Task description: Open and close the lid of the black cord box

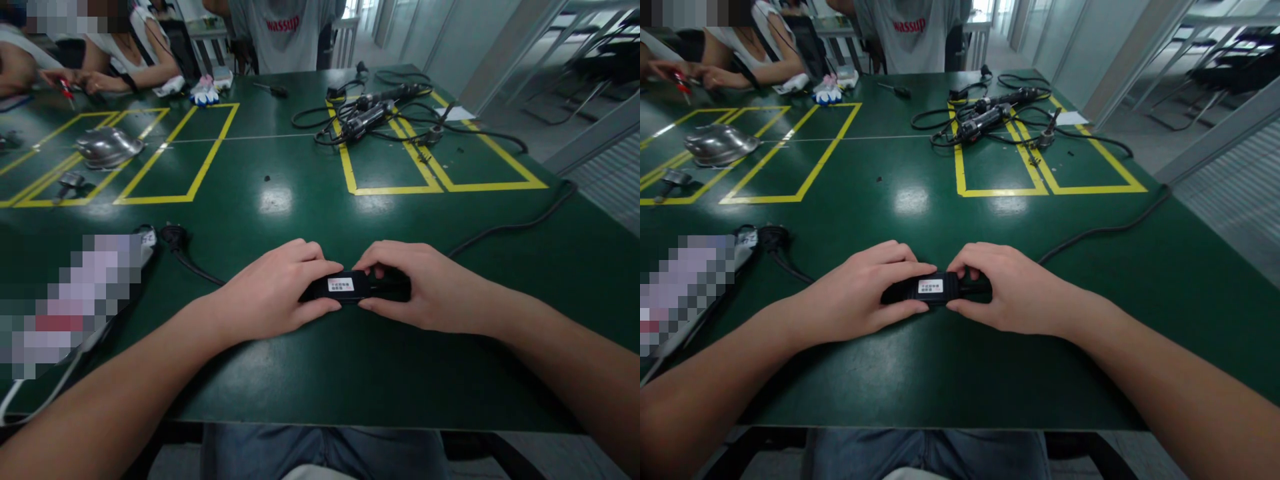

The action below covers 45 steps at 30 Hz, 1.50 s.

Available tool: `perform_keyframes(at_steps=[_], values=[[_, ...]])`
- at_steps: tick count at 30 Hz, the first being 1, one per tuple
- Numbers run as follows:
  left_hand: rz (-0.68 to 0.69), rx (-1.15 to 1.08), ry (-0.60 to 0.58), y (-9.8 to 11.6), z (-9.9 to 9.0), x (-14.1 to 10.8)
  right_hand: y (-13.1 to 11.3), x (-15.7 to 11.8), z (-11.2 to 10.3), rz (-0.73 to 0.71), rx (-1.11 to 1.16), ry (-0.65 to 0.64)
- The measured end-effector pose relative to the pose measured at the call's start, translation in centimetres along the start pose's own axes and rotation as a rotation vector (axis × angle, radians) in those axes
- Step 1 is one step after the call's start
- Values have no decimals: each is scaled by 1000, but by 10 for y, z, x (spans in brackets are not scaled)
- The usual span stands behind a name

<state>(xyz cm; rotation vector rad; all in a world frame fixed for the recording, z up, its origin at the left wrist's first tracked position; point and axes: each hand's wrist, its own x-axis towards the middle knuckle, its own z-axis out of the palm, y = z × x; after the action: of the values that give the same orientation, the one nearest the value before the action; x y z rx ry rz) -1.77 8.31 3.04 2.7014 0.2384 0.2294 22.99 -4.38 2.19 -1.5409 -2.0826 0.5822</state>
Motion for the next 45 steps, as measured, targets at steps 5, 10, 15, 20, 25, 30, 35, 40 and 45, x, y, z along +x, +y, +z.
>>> perform_keyframes(at_steps=[5, 10, 15, 20, 25, 30, 35, 40, 45], values=[[-46, -111, 126, -5, 0, 0, -1, 0, 1, 57, 118, 75], [-232, 46, 241, -18, 2, 5, 0, 0, 0, 51, 67, 21], [-264, 148, 155, -25, 4, 6, 3, 3, 0, 7, 28, 7], [-115, 119, 200, -14, -7, 1, 3, 3, 0, -1, 27, 2], [-65, 22, -95, -5, -17, -3, 1, 2, 0, -3, 4, -2], [-78, -10, -118, -5, -16, -2, -1, 2, 2, -25, -3, 23], [-101, -67, -75, -7, -20, -2, -1, 2, 0, -28, 8, 40], [-102, -68, -60, -7, -21, -2, -1, 1, -1, -29, 17, 52], [-96, -95, -70, -7, -23, -1, -1, 2, -2, -28, 15, 49]])
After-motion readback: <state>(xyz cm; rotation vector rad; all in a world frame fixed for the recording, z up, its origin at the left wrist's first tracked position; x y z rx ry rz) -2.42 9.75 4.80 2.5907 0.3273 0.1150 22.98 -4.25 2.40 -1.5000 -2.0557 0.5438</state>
